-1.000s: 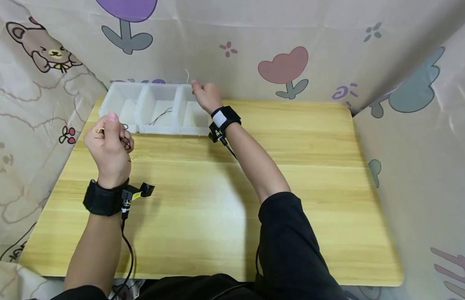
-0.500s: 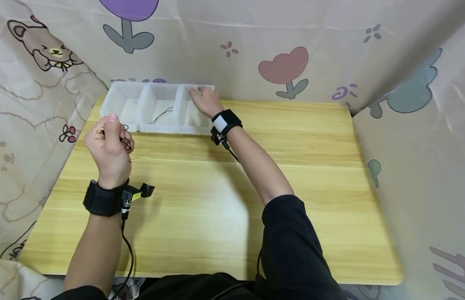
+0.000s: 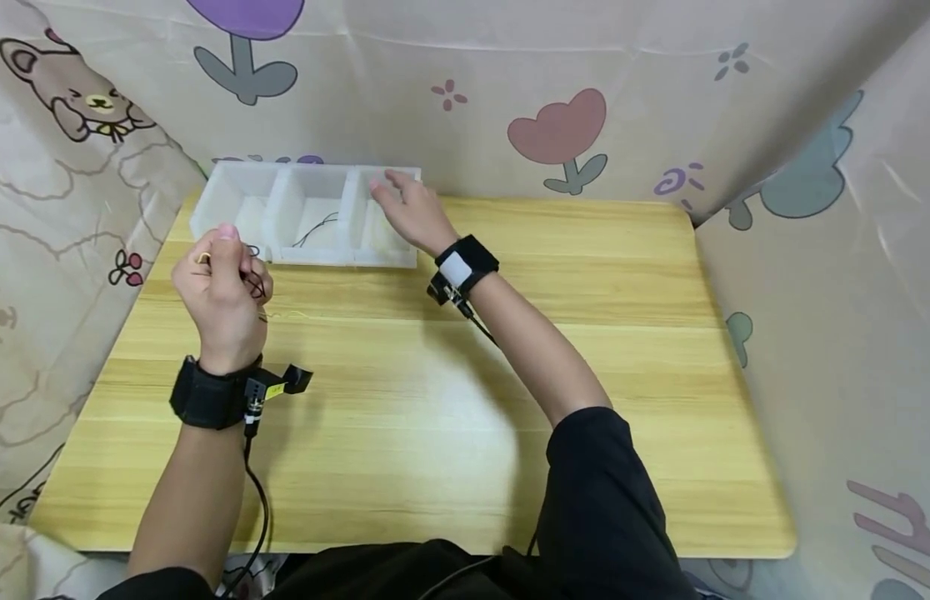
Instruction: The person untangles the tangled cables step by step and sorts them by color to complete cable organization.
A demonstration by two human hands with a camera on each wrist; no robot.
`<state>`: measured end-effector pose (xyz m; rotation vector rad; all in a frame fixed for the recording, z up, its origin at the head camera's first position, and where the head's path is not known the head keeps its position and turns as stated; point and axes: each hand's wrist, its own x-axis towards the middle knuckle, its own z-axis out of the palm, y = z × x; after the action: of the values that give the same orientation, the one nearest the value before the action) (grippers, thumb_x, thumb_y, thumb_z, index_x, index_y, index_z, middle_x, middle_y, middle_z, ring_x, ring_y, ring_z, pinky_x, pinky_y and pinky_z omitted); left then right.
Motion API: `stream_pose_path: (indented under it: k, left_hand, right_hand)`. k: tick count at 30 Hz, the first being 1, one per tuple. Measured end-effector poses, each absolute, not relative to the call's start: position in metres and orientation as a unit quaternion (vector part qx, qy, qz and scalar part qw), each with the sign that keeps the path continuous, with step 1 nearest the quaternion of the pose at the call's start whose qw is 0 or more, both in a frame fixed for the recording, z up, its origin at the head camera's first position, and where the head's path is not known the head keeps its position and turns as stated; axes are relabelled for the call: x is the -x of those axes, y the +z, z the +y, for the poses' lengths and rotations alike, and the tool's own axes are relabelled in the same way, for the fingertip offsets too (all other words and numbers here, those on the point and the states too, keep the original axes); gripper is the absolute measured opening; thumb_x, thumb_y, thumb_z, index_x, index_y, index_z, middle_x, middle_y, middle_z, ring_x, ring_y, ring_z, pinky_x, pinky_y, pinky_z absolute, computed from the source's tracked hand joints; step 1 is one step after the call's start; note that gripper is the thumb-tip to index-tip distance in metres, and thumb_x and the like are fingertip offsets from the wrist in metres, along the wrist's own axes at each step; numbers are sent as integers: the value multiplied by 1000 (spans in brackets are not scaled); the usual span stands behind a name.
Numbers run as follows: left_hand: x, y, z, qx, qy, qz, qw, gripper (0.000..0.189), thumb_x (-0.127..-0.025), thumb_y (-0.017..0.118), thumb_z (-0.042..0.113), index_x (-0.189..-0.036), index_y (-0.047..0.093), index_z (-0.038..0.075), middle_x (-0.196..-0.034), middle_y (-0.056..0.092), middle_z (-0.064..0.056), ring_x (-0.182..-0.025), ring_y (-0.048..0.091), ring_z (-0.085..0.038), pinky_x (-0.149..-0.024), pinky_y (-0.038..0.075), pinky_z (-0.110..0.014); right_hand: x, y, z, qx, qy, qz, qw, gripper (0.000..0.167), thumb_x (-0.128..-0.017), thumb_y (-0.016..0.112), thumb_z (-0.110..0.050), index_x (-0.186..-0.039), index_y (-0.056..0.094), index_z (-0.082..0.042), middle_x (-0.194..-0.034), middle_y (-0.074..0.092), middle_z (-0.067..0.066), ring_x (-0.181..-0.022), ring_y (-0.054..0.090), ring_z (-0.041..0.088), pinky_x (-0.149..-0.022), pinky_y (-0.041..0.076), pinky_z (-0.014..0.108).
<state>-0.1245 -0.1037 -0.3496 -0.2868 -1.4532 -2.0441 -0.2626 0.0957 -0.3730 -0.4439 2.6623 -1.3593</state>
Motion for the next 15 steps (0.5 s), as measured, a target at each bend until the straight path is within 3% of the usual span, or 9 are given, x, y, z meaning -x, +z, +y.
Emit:
stream_pose_path:
  k: [8,15]
  left_hand:
    - [126,-349,-87,128,-806,-512,267,41,-103,51,10,-64,45,-1,-46,33,-2,-35,29,-9,-35,19,-21]
    - [128,-346,-72,132,-809,-511,259,40,-105,50,13,-67,46,1,-48,32,0,-37,27,-9,-36,19,-22]
  right_hand:
    - [188,-372,79,277,-515,807,88,52,-109,45,-31,-153,38,-3,-150,47,16,-131,53,26,-104,44,29]
    - [146,-375,77,362,-589,693,203,40,-108,48,-14,-142,51,5,-129,65,17,-108,68,25,-95,52,39]
